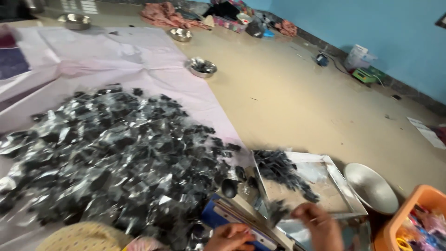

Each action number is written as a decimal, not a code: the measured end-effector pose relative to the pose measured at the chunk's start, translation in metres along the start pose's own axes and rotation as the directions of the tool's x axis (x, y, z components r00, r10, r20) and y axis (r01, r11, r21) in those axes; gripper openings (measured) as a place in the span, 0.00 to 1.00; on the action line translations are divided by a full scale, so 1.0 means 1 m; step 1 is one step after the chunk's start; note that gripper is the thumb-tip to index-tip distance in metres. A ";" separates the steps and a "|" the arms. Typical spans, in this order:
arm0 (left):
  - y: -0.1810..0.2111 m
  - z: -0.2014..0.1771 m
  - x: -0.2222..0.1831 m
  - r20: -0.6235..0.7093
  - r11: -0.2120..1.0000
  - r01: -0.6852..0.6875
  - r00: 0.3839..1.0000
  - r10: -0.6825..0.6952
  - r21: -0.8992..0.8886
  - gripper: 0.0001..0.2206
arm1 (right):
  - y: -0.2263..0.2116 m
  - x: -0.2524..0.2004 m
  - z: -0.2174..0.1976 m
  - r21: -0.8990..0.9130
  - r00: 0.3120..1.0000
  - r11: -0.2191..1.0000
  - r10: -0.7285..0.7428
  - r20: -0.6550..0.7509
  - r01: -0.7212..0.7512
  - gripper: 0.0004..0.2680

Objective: Sealing small plastic bags containing black components using a manual heat sealer.

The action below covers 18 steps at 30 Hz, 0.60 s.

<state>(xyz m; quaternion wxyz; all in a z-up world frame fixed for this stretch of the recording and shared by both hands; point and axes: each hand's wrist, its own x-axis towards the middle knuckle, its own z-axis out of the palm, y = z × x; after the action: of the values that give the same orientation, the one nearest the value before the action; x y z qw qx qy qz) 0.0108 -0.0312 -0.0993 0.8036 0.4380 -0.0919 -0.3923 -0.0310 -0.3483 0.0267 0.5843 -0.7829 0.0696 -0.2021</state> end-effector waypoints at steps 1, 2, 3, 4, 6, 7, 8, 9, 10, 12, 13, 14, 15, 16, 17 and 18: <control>0.001 0.001 0.009 0.002 0.977 0.026 1.000 -0.026 -0.214 0.11 | -0.017 -0.014 0.026 -0.159 0.998 0.986 0.053 0.046 -0.045 0.03; 0.002 0.000 0.016 0.009 0.907 0.049 0.999 -0.049 -0.417 0.10 | -0.033 -0.029 0.053 -0.315 0.990 0.946 0.112 0.082 -0.081 0.03; 0.018 0.011 0.003 0.000 0.906 0.036 0.999 -0.040 -0.422 0.10 | -0.038 -0.035 0.070 -0.315 0.990 0.946 0.107 0.095 -0.072 0.03; 0.033 0.022 -0.009 0.007 0.883 -0.001 1.000 0.005 -0.470 0.11 | -0.043 -0.041 0.086 -0.223 0.974 0.956 0.214 0.081 -0.191 0.04; 0.059 0.037 -0.028 0.008 0.854 -0.048 0.998 0.061 -0.518 0.11 | -0.049 -0.047 0.106 -0.132 0.946 0.944 0.313 0.084 -0.301 0.06; 0.068 0.041 -0.034 -0.037 0.868 -0.089 0.996 0.082 -0.489 0.13 | -0.051 -0.046 0.111 -0.160 0.946 0.951 0.288 0.149 -0.264 0.08; 0.076 0.046 -0.040 -0.077 0.880 -0.125 0.992 0.100 -0.458 0.16 | -0.052 -0.047 0.114 -0.188 0.941 0.955 0.266 0.210 -0.228 0.10; 0.080 0.047 -0.043 -0.078 0.877 -0.131 0.991 0.106 -0.462 0.16 | -0.052 -0.045 0.115 -0.193 0.941 0.956 0.263 0.213 -0.223 0.10; 0.084 0.047 -0.045 -0.089 0.881 -0.141 0.990 0.113 -0.452 0.16 | -0.052 -0.043 0.116 -0.263 0.926 0.941 0.279 0.255 -0.211 0.09; 0.083 0.045 -0.043 -0.097 0.882 -0.153 0.988 0.122 -0.446 0.15 | -0.048 -0.039 0.116 -0.335 0.909 0.922 0.297 0.294 -0.193 0.08; 0.079 0.042 -0.039 -0.093 0.888 -0.173 0.985 0.146 -0.427 0.15 | -0.045 -0.038 0.114 -0.325 0.903 0.933 0.267 0.338 -0.154 0.07; 0.075 0.039 -0.035 -0.090 0.893 -0.191 0.982 0.169 -0.408 0.14 | -0.041 -0.037 0.113 -0.312 0.894 0.943 0.238 0.381 -0.118 0.06; 0.073 0.038 -0.033 -0.089 0.891 -0.191 0.982 0.169 -0.412 0.14 | -0.048 -0.036 0.113 -0.316 0.893 0.942 0.239 0.381 -0.118 0.06; 0.071 0.037 -0.032 -0.078 0.893 -0.222 0.975 0.209 -0.391 0.14 | -0.053 -0.035 0.113 -0.368 0.879 0.929 0.205 0.431 -0.036 0.07; 0.069 0.036 -0.030 -0.065 0.893 -0.254 0.967 0.248 -0.371 0.14 | -0.059 -0.033 0.114 -0.413 0.859 0.909 0.174 0.482 0.048 0.07; 0.072 0.036 -0.032 -0.068 0.893 -0.255 0.966 0.248 -0.371 0.14 | -0.052 -0.032 0.114 -0.413 0.857 0.909 0.174 0.484 0.049 0.07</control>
<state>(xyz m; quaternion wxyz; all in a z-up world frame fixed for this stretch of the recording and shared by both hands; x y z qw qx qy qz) 0.0111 -0.0087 -0.0159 0.9175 0.2634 -0.0632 -0.2913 -0.0211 -0.2206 0.0412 0.4100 -0.9104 -0.0207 0.0517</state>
